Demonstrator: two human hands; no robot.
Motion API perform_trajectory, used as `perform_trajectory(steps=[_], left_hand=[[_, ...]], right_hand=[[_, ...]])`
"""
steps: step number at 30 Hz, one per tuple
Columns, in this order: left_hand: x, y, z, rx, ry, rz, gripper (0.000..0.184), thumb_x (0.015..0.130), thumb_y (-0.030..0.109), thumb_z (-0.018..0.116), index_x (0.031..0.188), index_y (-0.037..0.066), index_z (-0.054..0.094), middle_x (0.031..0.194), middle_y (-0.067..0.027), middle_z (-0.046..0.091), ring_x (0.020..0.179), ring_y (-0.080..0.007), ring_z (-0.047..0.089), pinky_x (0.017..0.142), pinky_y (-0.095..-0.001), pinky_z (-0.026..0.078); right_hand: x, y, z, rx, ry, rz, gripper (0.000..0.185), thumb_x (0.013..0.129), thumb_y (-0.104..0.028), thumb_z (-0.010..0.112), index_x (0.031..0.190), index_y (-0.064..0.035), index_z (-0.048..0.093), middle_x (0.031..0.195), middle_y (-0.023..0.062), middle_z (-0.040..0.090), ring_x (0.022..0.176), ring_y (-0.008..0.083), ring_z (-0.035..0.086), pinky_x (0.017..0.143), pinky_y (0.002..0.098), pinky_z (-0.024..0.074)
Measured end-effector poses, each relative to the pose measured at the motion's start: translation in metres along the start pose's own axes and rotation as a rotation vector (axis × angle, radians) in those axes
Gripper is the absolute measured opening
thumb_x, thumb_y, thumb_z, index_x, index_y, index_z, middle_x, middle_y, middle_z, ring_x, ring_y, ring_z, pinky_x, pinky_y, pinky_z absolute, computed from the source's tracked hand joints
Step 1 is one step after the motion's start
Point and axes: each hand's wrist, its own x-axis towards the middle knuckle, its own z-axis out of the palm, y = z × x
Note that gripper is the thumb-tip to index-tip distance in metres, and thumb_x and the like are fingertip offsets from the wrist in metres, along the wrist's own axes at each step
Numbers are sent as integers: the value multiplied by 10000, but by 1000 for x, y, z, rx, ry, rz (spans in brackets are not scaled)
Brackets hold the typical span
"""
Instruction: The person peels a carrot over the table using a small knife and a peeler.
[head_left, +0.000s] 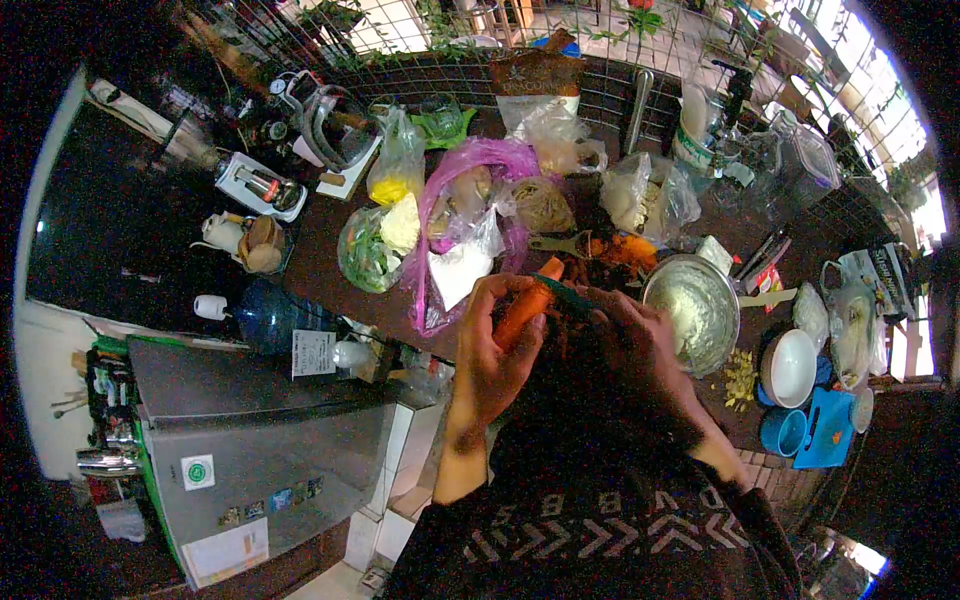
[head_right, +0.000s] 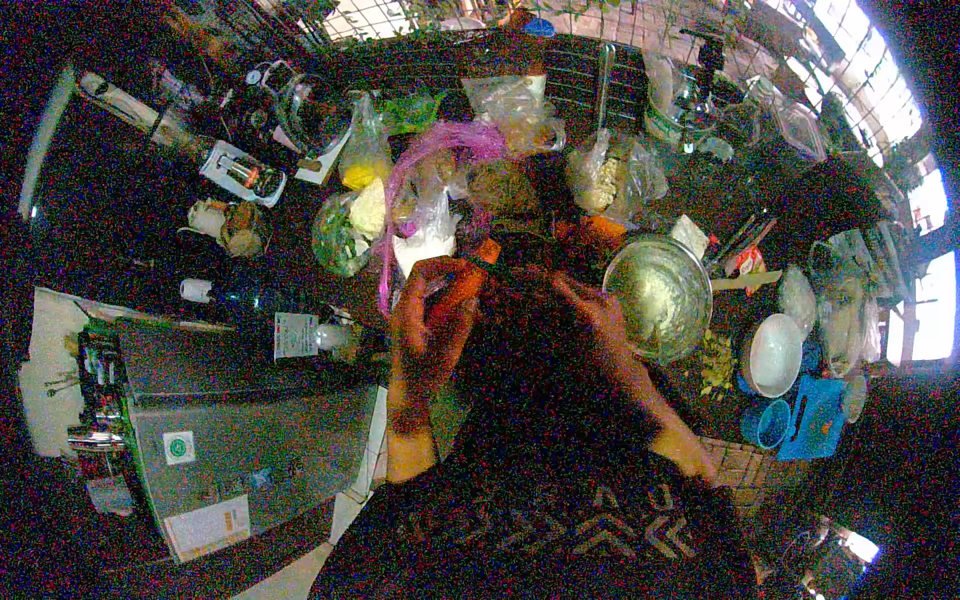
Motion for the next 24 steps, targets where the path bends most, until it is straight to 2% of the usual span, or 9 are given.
perform_trajectory(steps=[3, 7, 9, 11, 13, 14, 16, 18, 24], left_hand=[[-1, 0, 2, 14, 6, -20, 381, 893, 128, 689, 1212, 4, 521, 1103, -132, 595, 1032, -239, 592, 931, -353, 477], [-2, -6, 1, 52, 34, 19, 419, 901, 136, 707, 1223, 4, 473, 1115, -141, 567, 1041, -235, 564, 943, -355, 469], [-1, -22, 1, 38, 15, -18, 423, 901, 139, 713, 1218, 7, 465, 1119, -140, 557, 1043, -233, 554, 947, -351, 465], [0, -49, 4, -141, -13, -84, 411, 897, 130, 726, 1192, 10, 467, 1120, -132, 551, 1043, -223, 544, 953, -345, 460], [0, -58, 7, -227, -53, -138, 418, 889, 123, 735, 1191, 13, 467, 1121, -128, 549, 1046, -227, 545, 962, -349, 455], [-1, -64, 8, -311, -89, -171, 425, 881, 115, 743, 1189, 16, 467, 1122, -123, 548, 1048, -230, 546, 970, -354, 451], [-9, -71, 8, -125, -110, -83, 438, 861, 87, 757, 1186, 24, 471, 1113, -113, 545, 1036, -234, 548, 981, -363, 445], [-13, -58, 7, -76, -179, -53, 462, 832, 97, 781, 1179, 28, 485, 1098, -98, 548, 1033, -228, 550, 980, -365, 446], [-30, -143, 24, -38, -179, -145, 485, 777, 138, 818, 1146, 44, 518, 1072, -83, 575, 1036, -219, 561, 952, -364, 457]], right_hand=[[-14, 45, 13, -80, 5, -38, 245, 976, -90, 596, 1209, -40, 651, 1108, 175, 710, 967, 358, 709, 814, 390, 561], [2, -21, -4, -23, -9, 16, 247, 979, -78, 586, 1215, -41, 647, 1087, 177, 710, 972, 324, 711, 839, 380, 547], [4, -29, -7, 116, -108, 177, 255, 985, -75, 575, 1232, -35, 629, 1064, 171, 707, 976, 279, 700, 871, 357, 525], [9, -41, -13, 134, -154, 220, 263, 991, -68, 564, 1247, -28, 610, 1071, 165, 704, 991, 255, 686, 883, 349, 515], [-5, -17, -4, 149, -208, 277, 272, 997, -60, 552, 1263, -20, 592, 1078, 160, 700, 1007, 232, 672, 896, 342, 506], [-25, 36, 17, 361, -215, 405, 280, 998, -49, 550, 1275, -18, 578, 1098, 156, 697, 1014, 213, 660, 897, 342, 503], [-50, 87, 42, 573, -217, 546, 290, 998, -38, 547, 1286, -17, 564, 1119, 152, 694, 1022, 193, 648, 898, 341, 501], [-68, 96, 52, 444, -203, 459, 296, 997, -29, 552, 1293, -20, 558, 1137, 148, 689, 1035, 157, 617, 909, 334, 491], [-81, 94, 63, 461, -170, 463, 296, 993, -24, 560, 1288, -18, 561, 1186, 138, 653, 1062, 134, 562, 944, 321, 463]])
